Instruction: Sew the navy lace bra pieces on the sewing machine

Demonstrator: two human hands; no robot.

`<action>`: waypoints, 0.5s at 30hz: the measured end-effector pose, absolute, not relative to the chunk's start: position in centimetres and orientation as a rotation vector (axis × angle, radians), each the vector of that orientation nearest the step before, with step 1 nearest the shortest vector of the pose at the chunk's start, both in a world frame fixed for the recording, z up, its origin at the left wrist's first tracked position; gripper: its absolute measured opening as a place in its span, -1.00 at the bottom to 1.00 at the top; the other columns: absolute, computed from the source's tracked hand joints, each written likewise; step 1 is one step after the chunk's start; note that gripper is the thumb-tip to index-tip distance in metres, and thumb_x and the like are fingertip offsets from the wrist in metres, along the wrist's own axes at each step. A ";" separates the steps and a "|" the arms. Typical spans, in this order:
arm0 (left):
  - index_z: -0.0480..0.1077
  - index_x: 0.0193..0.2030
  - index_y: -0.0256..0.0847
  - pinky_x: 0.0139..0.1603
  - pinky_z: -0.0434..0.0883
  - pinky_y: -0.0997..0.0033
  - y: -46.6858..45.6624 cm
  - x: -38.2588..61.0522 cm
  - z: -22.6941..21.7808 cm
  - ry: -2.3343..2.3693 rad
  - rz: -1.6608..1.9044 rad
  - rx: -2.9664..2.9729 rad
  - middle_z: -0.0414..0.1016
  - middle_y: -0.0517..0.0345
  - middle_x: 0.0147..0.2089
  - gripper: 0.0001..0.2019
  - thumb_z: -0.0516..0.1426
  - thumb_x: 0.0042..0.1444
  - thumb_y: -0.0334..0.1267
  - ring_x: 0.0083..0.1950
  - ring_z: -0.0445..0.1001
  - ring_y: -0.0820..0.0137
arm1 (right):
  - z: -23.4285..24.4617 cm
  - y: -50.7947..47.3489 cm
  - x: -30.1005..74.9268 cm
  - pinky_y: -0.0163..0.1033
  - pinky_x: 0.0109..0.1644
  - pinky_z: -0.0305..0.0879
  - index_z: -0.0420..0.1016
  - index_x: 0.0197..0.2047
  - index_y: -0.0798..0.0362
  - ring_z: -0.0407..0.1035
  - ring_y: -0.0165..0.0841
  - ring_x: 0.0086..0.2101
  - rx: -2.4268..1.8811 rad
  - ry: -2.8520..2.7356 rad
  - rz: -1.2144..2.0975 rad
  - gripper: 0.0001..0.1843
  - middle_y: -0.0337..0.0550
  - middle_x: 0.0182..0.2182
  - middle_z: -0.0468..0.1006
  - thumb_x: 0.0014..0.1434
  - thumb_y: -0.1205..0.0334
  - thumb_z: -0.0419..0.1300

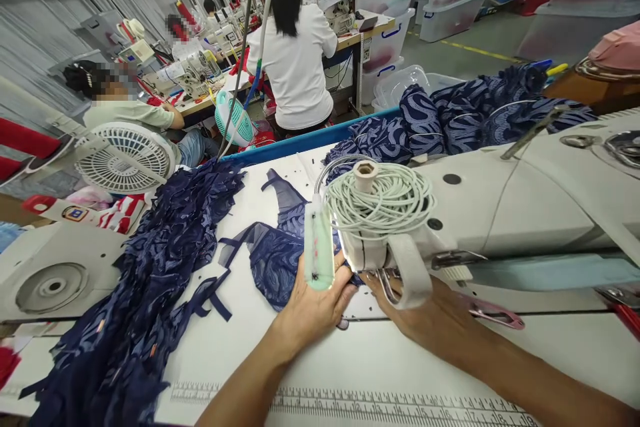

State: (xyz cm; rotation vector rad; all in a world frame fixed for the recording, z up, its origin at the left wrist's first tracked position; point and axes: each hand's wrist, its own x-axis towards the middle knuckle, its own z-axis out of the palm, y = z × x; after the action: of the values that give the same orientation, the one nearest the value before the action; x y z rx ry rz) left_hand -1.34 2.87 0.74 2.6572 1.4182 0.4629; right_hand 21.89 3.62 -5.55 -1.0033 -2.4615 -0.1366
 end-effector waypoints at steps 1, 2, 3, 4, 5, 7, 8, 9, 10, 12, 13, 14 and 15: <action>0.44 -0.03 -0.13 0.32 0.15 0.00 2.8 -1.3 0.8 1.415 0.472 2.665 0.50 0.06 -0.06 -0.80 0.01 0.34 -0.32 0.06 0.37 0.23 | -5.1 3.8 21.8 -0.10 -0.28 0.48 0.41 0.26 0.00 0.48 -0.17 -0.24 -0.976 -2.486 -0.174 -0.40 0.00 -0.25 0.59 0.20 0.56 0.00; 0.45 -0.03 -0.14 0.31 0.15 -0.01 2.7 -1.3 0.9 1.422 0.506 2.679 0.50 0.05 -0.07 -0.81 0.03 0.33 -0.31 0.05 0.37 0.22 | -4.6 3.9 21.7 -0.10 -0.27 0.48 0.44 0.22 0.03 0.48 -0.16 -0.23 -0.953 -2.499 -0.194 -0.45 0.02 -0.26 0.59 0.22 0.54 0.01; 0.45 -0.03 -0.14 0.29 0.16 -0.01 2.6 -1.2 0.9 1.435 0.564 2.700 0.50 0.03 -0.07 -0.82 0.06 0.32 -0.30 0.06 0.37 0.21 | -4.1 4.0 21.7 -0.12 -0.26 0.47 0.47 0.18 0.05 0.48 -0.17 -0.22 -0.939 -2.500 -0.195 -0.52 0.02 -0.27 0.59 0.25 0.50 0.02; 0.45 -0.04 -0.16 0.26 0.18 -0.01 2.5 -1.0 0.8 1.449 0.634 2.727 0.50 0.02 -0.09 -0.84 0.08 0.31 -0.29 0.05 0.37 0.20 | -3.7 4.2 21.7 -0.14 -0.26 0.47 0.50 0.13 0.06 0.48 -0.19 -0.23 -0.933 -2.488 -0.176 -0.58 0.00 -0.29 0.59 0.28 0.46 0.03; 0.45 -0.08 -0.18 0.21 0.21 0.02 2.5 -0.9 0.7 1.458 0.705 2.758 0.50 0.02 -0.13 -0.86 0.10 0.30 -0.30 0.01 0.38 0.21 | -3.3 4.3 21.7 -0.17 -0.26 0.46 0.53 0.09 0.05 0.48 -0.21 -0.25 -0.932 -2.467 -0.140 -0.63 -0.02 -0.33 0.58 0.30 0.41 0.03; 0.44 -0.19 -0.21 0.09 0.26 0.12 2.4 -0.6 0.4 1.467 0.784 2.822 0.48 0.06 -0.24 -0.90 0.09 0.30 -0.33 -0.11 0.40 0.27 | -2.7 4.4 21.6 -0.22 -0.28 0.43 0.55 0.01 0.02 0.47 -0.26 -0.30 -0.937 -2.408 -0.081 -0.69 -0.07 -0.40 0.57 0.33 0.34 0.04; 0.42 -0.25 -0.23 0.03 0.27 0.17 2.5 -0.4 0.3 1.467 0.790 2.855 0.46 0.09 -0.30 -0.87 0.07 0.31 -0.36 -0.19 0.40 0.30 | -2.5 4.5 21.6 -0.23 -0.28 0.42 0.56 -0.03 0.02 0.46 -0.27 -0.32 -0.938 -2.383 -0.086 -0.72 -0.08 -0.42 0.56 0.34 0.32 0.04; 0.40 -0.29 -0.23 -0.02 0.27 0.21 2.5 -0.3 0.2 1.470 0.788 2.881 0.44 0.11 -0.34 -0.84 0.04 0.32 -0.38 -0.25 0.38 0.33 | -2.2 4.5 21.4 -0.24 -0.29 0.41 0.56 -0.05 0.02 0.46 -0.28 -0.34 -0.936 -2.372 -0.113 -0.74 -0.09 -0.42 0.56 0.34 0.31 0.05; 0.38 -0.30 -0.24 -0.05 0.27 0.23 2.7 -0.3 0.1 1.480 0.796 2.892 0.42 0.13 -0.36 -0.82 0.02 0.33 -0.40 -0.29 0.37 0.35 | -2.0 4.5 21.2 -0.24 -0.29 0.39 0.56 -0.07 0.02 0.45 -0.29 -0.35 -0.926 -2.373 -0.154 -0.75 -0.08 -0.40 0.57 0.33 0.32 0.06; 0.36 -0.31 -0.24 -0.09 0.27 0.27 2.9 -0.3 -0.1 1.499 0.845 2.862 0.41 0.15 -0.38 -0.80 0.00 0.34 -0.39 -0.32 0.36 0.36 | -1.4 4.5 20.8 -0.25 -0.30 0.37 0.55 -0.10 0.02 0.44 -0.32 -0.37 -0.898 -2.405 -0.245 -0.76 -0.07 -0.33 0.60 0.30 0.36 0.06; 0.35 -0.31 -0.24 -0.10 0.27 0.29 3.0 -0.4 -0.2 1.501 0.871 2.831 0.41 0.15 -0.38 -0.80 0.00 0.35 -0.38 -0.32 0.36 0.36 | -1.1 4.5 20.5 -0.25 -0.32 0.36 0.54 -0.11 0.03 0.44 -0.33 -0.39 -0.891 -2.425 -0.285 -0.76 -0.07 -0.32 0.60 0.28 0.38 0.06; 0.34 -0.31 -0.23 -0.10 0.27 0.30 3.0 -0.4 -0.3 1.501 0.887 2.798 0.42 0.15 -0.37 -0.81 0.01 0.35 -0.36 -0.31 0.37 0.36 | -0.9 4.5 20.3 -0.26 -0.35 0.34 0.54 -0.12 0.03 0.42 -0.34 -0.41 -0.891 -2.443 -0.316 -0.75 -0.07 -0.33 0.59 0.27 0.39 0.06; 0.34 -0.30 -0.23 -0.11 0.27 0.31 3.1 -0.5 -0.3 1.498 0.893 2.772 0.43 0.15 -0.36 -0.82 0.01 0.35 -0.35 -0.30 0.38 0.36 | -0.7 4.4 20.1 -0.26 -0.37 0.32 0.53 -0.11 0.03 0.41 -0.35 -0.43 -0.898 -2.451 -0.338 -0.75 -0.09 -0.35 0.59 0.28 0.40 0.05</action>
State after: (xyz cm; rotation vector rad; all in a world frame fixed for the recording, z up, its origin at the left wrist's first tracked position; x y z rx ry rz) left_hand -0.50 3.06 -0.33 2.7723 1.4979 0.8927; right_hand 20.11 4.44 -0.66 -0.8975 -2.4513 -0.3382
